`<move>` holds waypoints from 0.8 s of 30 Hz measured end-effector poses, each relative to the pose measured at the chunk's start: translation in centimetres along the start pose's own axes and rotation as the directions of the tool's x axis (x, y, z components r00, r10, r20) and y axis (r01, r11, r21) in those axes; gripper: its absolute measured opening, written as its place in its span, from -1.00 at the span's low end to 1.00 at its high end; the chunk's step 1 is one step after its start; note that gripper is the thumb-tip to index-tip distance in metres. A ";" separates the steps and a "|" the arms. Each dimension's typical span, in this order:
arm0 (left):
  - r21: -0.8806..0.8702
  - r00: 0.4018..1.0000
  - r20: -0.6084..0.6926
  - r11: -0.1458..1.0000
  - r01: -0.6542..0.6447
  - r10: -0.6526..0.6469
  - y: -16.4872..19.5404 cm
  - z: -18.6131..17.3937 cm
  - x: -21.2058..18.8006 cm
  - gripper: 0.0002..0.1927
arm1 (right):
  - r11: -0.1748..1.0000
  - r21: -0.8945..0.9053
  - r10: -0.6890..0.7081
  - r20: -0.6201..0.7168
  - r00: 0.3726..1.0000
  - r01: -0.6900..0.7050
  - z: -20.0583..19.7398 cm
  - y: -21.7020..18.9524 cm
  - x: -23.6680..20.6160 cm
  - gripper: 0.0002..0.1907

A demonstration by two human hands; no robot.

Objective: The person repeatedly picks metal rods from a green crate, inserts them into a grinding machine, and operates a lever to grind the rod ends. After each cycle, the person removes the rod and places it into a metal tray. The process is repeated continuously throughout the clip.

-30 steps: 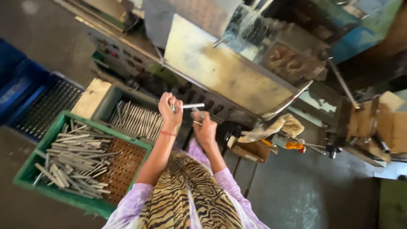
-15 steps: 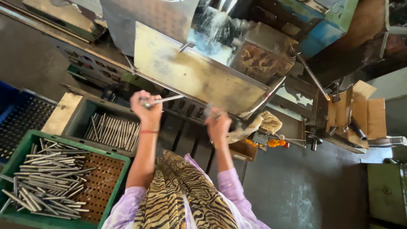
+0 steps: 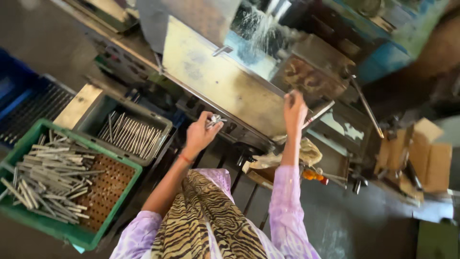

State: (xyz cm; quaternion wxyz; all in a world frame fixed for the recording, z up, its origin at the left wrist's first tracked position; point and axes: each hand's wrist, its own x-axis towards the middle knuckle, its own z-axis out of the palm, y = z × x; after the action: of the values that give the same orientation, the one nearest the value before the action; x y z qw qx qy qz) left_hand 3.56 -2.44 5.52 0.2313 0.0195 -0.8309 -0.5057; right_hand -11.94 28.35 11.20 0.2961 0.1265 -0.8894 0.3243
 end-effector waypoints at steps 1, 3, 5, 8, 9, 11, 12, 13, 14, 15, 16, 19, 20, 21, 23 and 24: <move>-0.272 0.993 0.060 0.956 0.112 -0.099 0.3 0.2 -0.2 -0.68 | 0.980 0.061 0.180 0.163 0.970 -0.192 0.6 -1.5 -1.7 -0.73; -0.714 0.955 0.223 0.634 0.296 -0.194 0.7 1.0 -0.3 -0.80 | 0.965 0.167 0.130 0.359 0.924 -0.200 2.8 -5.5 -6.5 -0.69; -0.663 0.975 0.102 0.717 0.213 -0.195 0.5 1.8 -0.4 -0.82 | 0.557 0.655 0.037 0.595 0.803 -0.511 5.7 -9.6 -10.9 -0.78; -0.677 0.933 0.022 0.682 0.279 -0.359 -0.4 2.1 -1.6 -0.73 | 0.307 0.645 0.079 0.716 0.694 -0.700 7.8 -13.1 -15.5 -0.74; -0.702 0.910 0.005 0.647 0.298 -0.415 -0.9 1.9 -1.6 -0.70 | 0.199 0.674 0.069 0.715 0.696 -0.712 8.6 -14.0 -15.9 -0.72; -0.674 0.909 -0.070 0.691 0.261 -0.411 -1.6 0.9 -2.4 -0.64 | 0.106 0.722 0.163 0.666 0.728 -0.684 8.9 -14.8 -16.1 -0.71; -0.661 0.904 -0.099 0.706 0.252 -0.415 -1.9 0.5 -2.8 -0.61 | 0.067 0.739 0.220 0.645 0.732 -0.671 9.0 -15.1 -16.0 -0.70; -0.641 0.908 -0.111 0.727 0.246 -0.405 -2.0 -0.1 -3.4 -0.62 | 0.166 0.711 0.126 0.672 0.730 -0.683 9.0 -15.6 -16.1 -0.71; -0.621 0.914 -0.117 0.747 0.238 -0.389 -2.1 -0.6 -3.7 -0.62 | 0.265 0.689 0.035 0.692 0.721 -0.674 9.1 -16.0 -16.1 -0.72; -0.603 0.923 -0.116 0.764 0.228 -0.367 -2.1 -1.0 -3.9 -0.63 | 0.364 0.671 -0.052 0.707 0.705 -0.646 9.4 -16.7 -16.2 -0.72; -0.624 0.913 -0.136 0.749 0.222 -0.384 -2.2 -1.5 -3.9 -0.60 | 0.337 0.665 -0.014 0.711 0.703 -0.667 9.8 -17.5 -16.4 -0.72; -0.661 0.889 -0.176 0.720 0.212 -0.423 -2.5 -3.4 -3.9 -0.56 | 0.244 0.665 0.100 0.707 0.700 -0.706 11.1 -20.1 -17.2 -0.72; -0.656 0.882 -0.191 0.725 0.213 -0.432 -2.8 -4.5 -3.8 -0.57 | 0.206 0.675 0.125 0.700 0.703 -0.708 11.4 -21.0 -17.3 -0.73; -0.650 0.874 -0.204 0.728 0.216 -0.441 -3.0 -5.6 -3.9 -0.58 | 0.166 0.685 0.154 0.693 0.705 -0.710 11.6 -21.8 -17.4 -0.73; -0.580 0.884 -0.229 0.786 0.212 -0.408 -3.4 -8.2 -4.2 -0.54 | 0.203 0.637 0.069 0.748 0.660 -0.743 11.6 -23.3 -17.3 -0.71; -0.544 0.890 -0.240 0.813 0.209 -0.389 -3.5 -9.4 -4.3 -0.52 | 0.224 0.614 0.029 0.772 0.635 -0.757 11.5 -24.1 -17.1 -0.69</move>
State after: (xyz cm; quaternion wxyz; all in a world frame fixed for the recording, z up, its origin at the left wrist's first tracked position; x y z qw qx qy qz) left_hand 10.48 -10.82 4.61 0.2842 0.1778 -0.6029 -0.7240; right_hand 6.54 3.18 5.77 -0.2393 0.1152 -0.5828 0.7680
